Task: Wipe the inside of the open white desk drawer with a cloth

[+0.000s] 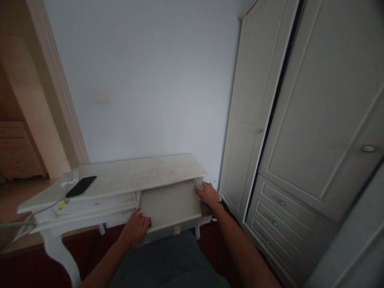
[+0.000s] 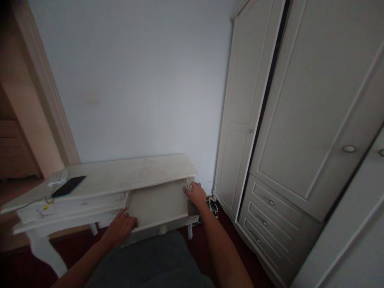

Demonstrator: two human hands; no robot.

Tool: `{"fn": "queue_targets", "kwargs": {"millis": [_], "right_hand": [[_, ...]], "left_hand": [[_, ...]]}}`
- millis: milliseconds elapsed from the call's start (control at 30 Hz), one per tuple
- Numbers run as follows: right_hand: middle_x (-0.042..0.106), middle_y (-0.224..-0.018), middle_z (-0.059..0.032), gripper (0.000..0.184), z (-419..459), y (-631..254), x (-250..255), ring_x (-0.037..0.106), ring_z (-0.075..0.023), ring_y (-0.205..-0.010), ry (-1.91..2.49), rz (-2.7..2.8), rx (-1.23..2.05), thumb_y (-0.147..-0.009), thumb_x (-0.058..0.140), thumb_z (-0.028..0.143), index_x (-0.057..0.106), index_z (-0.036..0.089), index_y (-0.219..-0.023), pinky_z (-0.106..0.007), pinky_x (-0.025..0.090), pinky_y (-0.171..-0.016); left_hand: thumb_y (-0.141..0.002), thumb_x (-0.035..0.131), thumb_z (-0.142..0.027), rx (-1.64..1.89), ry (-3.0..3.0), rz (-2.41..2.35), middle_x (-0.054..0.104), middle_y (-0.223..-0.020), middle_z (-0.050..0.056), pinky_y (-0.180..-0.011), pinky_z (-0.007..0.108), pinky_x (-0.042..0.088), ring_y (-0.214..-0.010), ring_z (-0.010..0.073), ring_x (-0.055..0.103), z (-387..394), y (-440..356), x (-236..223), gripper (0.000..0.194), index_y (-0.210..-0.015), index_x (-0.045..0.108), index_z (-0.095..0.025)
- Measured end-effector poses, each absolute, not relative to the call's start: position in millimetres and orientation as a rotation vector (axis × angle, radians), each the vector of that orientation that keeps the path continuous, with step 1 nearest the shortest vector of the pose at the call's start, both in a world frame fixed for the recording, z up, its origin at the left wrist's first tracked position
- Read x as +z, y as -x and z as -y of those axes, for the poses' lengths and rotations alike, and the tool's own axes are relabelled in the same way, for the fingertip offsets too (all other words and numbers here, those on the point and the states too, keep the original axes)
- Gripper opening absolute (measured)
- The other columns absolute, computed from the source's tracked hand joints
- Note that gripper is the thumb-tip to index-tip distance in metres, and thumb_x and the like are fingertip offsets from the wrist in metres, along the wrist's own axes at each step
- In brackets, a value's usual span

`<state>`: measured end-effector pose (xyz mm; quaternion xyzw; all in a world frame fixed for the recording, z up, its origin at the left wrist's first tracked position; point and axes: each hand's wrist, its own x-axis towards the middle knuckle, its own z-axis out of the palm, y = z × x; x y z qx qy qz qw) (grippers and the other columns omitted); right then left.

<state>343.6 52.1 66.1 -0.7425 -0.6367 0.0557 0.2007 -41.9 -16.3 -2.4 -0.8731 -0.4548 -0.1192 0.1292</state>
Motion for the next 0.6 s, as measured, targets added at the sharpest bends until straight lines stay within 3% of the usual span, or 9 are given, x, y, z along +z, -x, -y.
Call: {"fn": "queue_targets", "kwargs": {"millis": [267,467,600], "right_hand": [[0.063,-0.134,-0.0171,0.061,-105.3,-337.6,73.2,0.069,-0.0306,-0.110,2.143,1.626,0.227,-0.100,0.048,0.067,0.045,0.026,-0.147,-0.039,0.051,-0.084],[0.072,-0.130,-0.0111,0.046,-114.8,-362.1,85.0,0.067,-0.0280,-0.119,2.082,1.816,0.346,-0.098,0.060,0.056,0.066,0.025,-0.132,-0.035,0.052,-0.092],[0.079,-0.112,-0.0081,0.040,-113.2,-384.2,102.6,0.073,-0.0267,-0.102,2.034,1.967,0.490,-0.082,0.079,0.044,0.079,0.023,-0.115,-0.033,0.055,-0.086]], "left_hand": [[-0.098,0.038,-0.005,-0.265,2.509,1.342,0.076,-0.076,0.007,-0.119,0.055,0.033,-0.083,0.0230,0.071,20.9,36.4,4.9,0.040,-0.085,0.074,-0.017],[-0.096,0.045,-0.003,-0.189,2.450,1.276,0.077,-0.078,0.008,-0.118,0.055,0.037,-0.085,0.0228,0.072,25.0,33.0,10.9,0.033,-0.087,0.074,-0.016],[-0.098,0.043,-0.004,-0.151,2.414,1.268,0.077,-0.077,0.010,-0.115,0.056,0.041,-0.082,0.0241,0.073,26.0,30.1,12.8,0.037,-0.084,0.074,-0.015]]}}
